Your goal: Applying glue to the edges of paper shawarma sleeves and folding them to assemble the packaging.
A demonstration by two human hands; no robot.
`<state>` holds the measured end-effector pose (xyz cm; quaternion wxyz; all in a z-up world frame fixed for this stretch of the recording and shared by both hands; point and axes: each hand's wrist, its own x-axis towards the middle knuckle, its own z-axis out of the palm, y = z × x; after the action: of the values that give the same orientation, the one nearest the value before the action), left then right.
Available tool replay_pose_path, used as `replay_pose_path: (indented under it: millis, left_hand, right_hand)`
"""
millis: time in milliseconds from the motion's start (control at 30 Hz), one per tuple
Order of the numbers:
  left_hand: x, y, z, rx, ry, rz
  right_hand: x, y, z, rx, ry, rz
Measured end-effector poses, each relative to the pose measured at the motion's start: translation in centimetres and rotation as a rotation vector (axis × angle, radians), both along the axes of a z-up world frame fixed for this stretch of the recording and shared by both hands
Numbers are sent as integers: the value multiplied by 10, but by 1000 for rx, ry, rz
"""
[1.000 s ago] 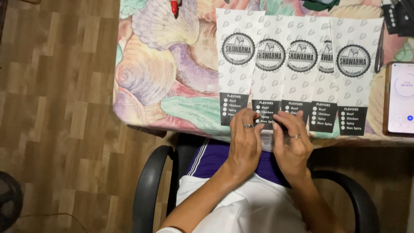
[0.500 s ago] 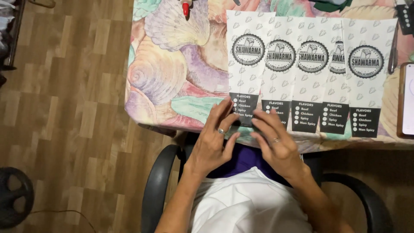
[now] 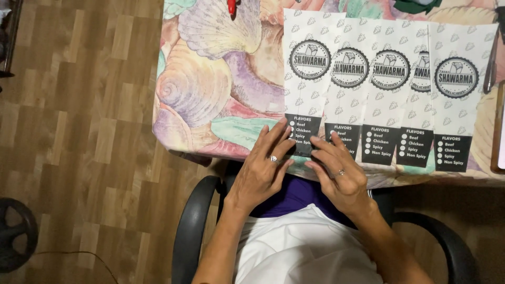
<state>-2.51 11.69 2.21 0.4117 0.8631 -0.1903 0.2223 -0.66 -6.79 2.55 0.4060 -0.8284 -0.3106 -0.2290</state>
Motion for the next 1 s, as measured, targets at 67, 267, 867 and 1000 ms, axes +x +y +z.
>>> replay_pose_path:
  millis: [67,267,867,1000]
  left_hand:
    - [2,0,7,14,30,-23]
    - [2,0,11,17,80,-46]
    - [-2,5,-3,-84,60,-38]
    - [-4,4,-2,-111,64,-23]
  right_hand:
    - [3,0,2,-44,7,25]
    - [4,-2,-5,-86,7,55]
    - [4,-8,-5,-6,13,82]
    - [3,-8,-5,-7,38,70]
